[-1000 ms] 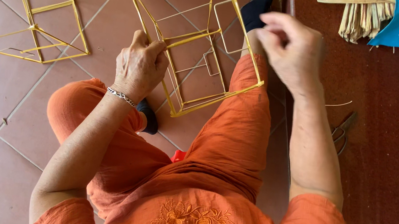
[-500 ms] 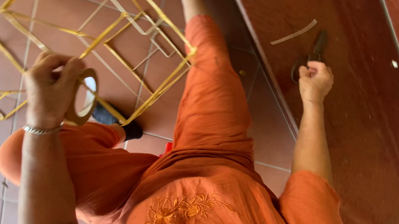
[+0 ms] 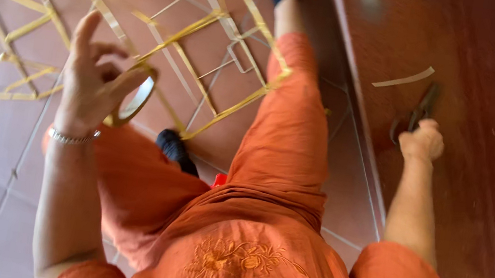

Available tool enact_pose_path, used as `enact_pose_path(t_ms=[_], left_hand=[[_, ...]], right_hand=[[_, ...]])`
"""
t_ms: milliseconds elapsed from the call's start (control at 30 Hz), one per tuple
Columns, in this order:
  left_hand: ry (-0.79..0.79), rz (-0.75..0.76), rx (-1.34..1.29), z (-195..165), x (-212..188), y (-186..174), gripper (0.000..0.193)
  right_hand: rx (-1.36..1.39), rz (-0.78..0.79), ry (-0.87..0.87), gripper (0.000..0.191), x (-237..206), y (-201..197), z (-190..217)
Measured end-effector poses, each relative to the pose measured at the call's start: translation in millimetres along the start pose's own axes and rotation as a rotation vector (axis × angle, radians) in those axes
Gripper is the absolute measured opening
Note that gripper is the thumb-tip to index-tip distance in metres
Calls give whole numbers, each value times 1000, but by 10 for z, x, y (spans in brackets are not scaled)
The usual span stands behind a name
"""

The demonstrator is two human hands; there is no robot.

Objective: The person sits on the floor and wraps yellow tape around the edges of a rectangular wire basket frame. They repeatedly measure, cut, and apply tape to reinforce the frame's edges, using scissors to trim the tape.

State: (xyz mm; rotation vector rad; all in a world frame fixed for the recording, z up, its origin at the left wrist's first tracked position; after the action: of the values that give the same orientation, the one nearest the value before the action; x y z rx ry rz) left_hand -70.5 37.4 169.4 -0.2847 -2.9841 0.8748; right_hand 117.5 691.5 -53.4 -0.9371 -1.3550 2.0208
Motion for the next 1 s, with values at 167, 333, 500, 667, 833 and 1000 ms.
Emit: enact_pose_path(t_ms=[167,333,500,667,833,1000], left_hand=[[-37,84,-19,55,192,-126,36],[103,-7,178,1,362,-78,23],[227,-79,260,1,507,-84,17],[-15,9,252,77,562,-45,18],[22,-26,151,101,479,-53,22],[246,-174,190,73,433,-106,14]], right_hand=[[513,67,149,49,89,-138,210],[1295,376,112,34,-84,-488,835],[1622,876,-428,73,-1025,-927,1971],[1382,1401,-566,117,-2052,-1275,3217],[1068,1709,-456,126,-2718,-1261,3967],[862,1692,-455,108,-2911,-1219,4264]])
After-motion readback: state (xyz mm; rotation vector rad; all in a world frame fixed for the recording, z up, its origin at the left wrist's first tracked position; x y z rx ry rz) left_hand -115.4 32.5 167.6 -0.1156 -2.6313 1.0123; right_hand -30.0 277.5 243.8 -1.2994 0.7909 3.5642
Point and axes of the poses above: each hand's wrist, its own x-axis towards the middle knuckle, its own y-axis out of the palm, z = x × y, the point moved 3 cm from there along x, towards the middle knuckle, and after that the axes turned 11 degrees about x, right-handed, at the moved point
